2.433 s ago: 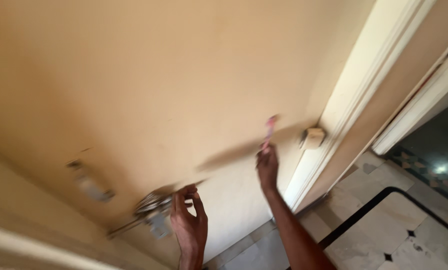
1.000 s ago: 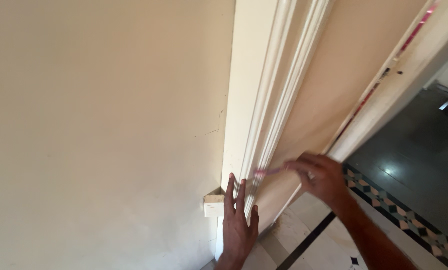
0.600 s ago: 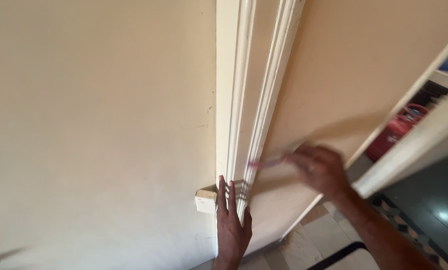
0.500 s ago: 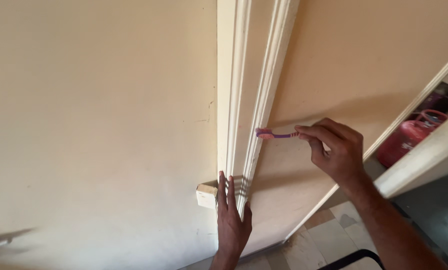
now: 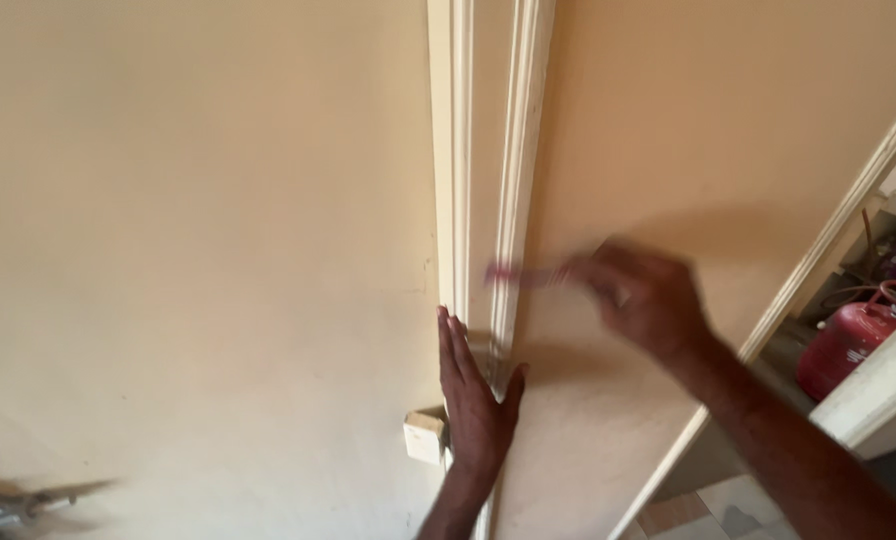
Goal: The person cleans a white door frame and adjacent wall using a dark cloth, a toothbrush, and a folded newspaper. They wipe the vertical trim and the wall surface, then use the toothbrush to scrub the trim grooves and the newspaper to wipe away residue.
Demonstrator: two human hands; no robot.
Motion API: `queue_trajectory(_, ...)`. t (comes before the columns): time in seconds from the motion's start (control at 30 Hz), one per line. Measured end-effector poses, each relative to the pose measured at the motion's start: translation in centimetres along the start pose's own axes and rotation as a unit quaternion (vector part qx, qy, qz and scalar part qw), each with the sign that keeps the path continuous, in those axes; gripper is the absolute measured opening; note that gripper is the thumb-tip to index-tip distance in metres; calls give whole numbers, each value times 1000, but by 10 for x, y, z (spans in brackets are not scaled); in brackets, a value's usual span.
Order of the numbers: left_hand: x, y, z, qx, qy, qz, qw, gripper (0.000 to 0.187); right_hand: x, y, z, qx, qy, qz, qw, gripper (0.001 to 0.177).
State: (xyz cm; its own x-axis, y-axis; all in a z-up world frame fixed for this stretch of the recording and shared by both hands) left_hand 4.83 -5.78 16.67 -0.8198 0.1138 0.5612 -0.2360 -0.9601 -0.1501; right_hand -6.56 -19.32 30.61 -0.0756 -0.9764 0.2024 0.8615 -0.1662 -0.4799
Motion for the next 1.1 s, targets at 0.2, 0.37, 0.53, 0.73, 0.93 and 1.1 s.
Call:
queue_trajectory(0.2, -3, -6, 2, -16, 34, 59, 998, 105, -28, -13, 32, 37, -97, -111, 988, 23)
queue_trajectory(0.37, -7, -8, 1, -21, 19, 57, 998, 104, 22, -67, 89, 76, 33, -67, 994, 6)
queue_trajectory(0.53, -3, -16, -1, -24, 24, 65, 997, 103, -13, -67, 78, 13, -6, -81, 997, 7)
queue_trajectory(0.73, 5, -15, 3, -21, 14, 47, 999, 103, 59, -118, 130, 112, 31, -57, 992, 7)
queue_trajectory(0.93, 41, -44, 30, -2, -22, -32, 999, 90, 15, -75, 98, 22, -62, -52, 996, 9)
queue_trajectory(1.1, 117, -62, 97, 28, 161, -26, 986, 78, 45, -105, 137, 78, -2, -63, 995, 11)
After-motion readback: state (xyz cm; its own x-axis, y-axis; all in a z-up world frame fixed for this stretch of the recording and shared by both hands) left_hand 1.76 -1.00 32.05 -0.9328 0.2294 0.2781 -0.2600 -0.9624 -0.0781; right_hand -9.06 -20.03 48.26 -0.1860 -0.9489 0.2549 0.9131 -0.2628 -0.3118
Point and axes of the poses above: each hand's wrist, its own z-axis towards the middle knuckle, its own y-axis out of the palm, x = y × z, the point moved 9 cm from there along z, towards the middle knuckle, and after that the axes turned 11 degrees about -z, right-handed, at the moved point
